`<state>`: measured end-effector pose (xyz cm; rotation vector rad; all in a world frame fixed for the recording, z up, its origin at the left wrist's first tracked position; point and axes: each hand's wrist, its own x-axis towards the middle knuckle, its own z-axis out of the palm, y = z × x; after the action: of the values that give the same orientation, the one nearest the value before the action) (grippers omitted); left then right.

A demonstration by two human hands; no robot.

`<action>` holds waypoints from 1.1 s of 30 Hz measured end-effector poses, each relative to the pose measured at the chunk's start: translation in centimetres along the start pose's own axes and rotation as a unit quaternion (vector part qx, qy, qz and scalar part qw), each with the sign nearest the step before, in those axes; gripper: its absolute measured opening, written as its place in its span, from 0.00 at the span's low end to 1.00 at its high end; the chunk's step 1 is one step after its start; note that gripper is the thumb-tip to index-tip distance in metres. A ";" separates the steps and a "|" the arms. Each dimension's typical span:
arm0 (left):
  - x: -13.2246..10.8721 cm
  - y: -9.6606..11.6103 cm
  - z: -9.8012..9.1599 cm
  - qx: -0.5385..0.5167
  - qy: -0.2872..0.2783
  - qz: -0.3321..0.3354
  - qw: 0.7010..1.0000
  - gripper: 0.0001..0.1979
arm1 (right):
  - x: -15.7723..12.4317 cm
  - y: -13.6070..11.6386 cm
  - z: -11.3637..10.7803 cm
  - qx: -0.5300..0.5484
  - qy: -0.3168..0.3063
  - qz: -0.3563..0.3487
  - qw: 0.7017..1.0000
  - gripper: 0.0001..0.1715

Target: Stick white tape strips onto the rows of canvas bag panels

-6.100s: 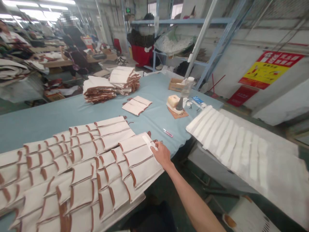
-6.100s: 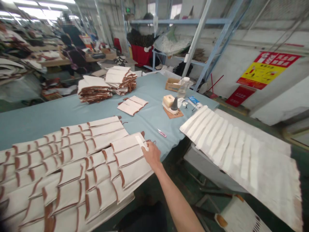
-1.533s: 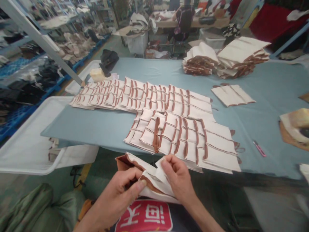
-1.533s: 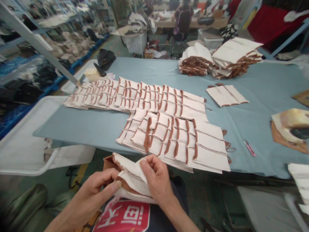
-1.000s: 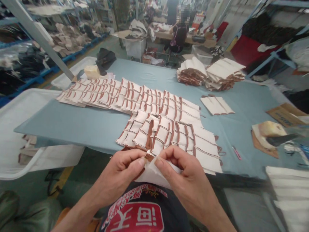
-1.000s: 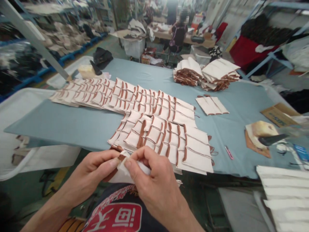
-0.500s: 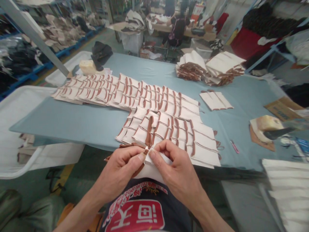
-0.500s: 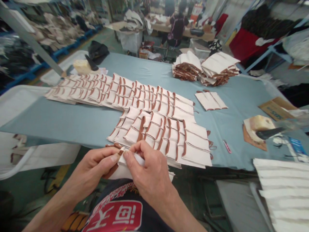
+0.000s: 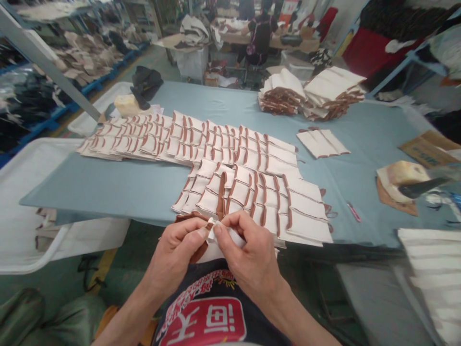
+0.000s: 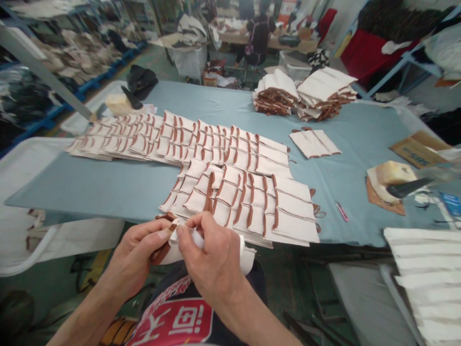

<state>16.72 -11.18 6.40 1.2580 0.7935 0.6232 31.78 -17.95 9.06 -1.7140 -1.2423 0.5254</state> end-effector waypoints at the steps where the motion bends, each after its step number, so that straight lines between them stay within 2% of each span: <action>1: 0.0 -0.2 0.1 -0.007 0.004 -0.002 1.000 0.17 | -0.1 0.1 0.1 0.003 0.003 -0.006 1.000 0.13; 7: -0.2 -0.5 0.9 -0.028 0.033 0.009 0.999 0.18 | -0.5 0.8 0.8 -0.024 0.066 -0.061 0.996 0.11; 13: -0.3 -0.7 0.5 -0.021 0.012 0.017 1.000 0.16 | -0.8 1.0 0.8 -0.042 0.078 -0.086 0.992 0.11; 17: -0.2 0.4 0.7 0.054 0.022 0.026 0.998 0.11 | -0.9 1.1 0.9 -0.042 0.072 -0.079 0.993 0.10; 20: -0.5 1.8 1.5 0.133 0.056 0.058 0.988 0.09 | -1.0 1.0 1.0 -0.017 0.053 -0.057 0.997 0.10; 24: -1.0 2.9 2.3 0.209 0.096 0.108 0.967 0.09 | -1.1 0.8 0.5 0.069 -0.032 0.035 0.997 0.11; 27: -1.2 2.7 2.3 0.254 0.099 0.139 0.952 0.10 | -0.5 1.0 -0.3 0.122 -0.127 0.102 0.979 0.14; 30: -1.1 2.3 2.2 0.285 0.078 0.162 0.941 0.11 | 0.8 1.7 -1.3 0.182 -0.238 0.147 0.943 0.18; 33: -1.1 2.0 2.2 0.299 0.071 0.175 0.935 0.12 | 2.5 2.7 -1.6 0.249 -0.339 0.161 0.893 0.25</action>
<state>17.83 -12.88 8.84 1.9588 0.9244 0.7966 35.38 -16.55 7.89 -1.3187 -1.1279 1.6012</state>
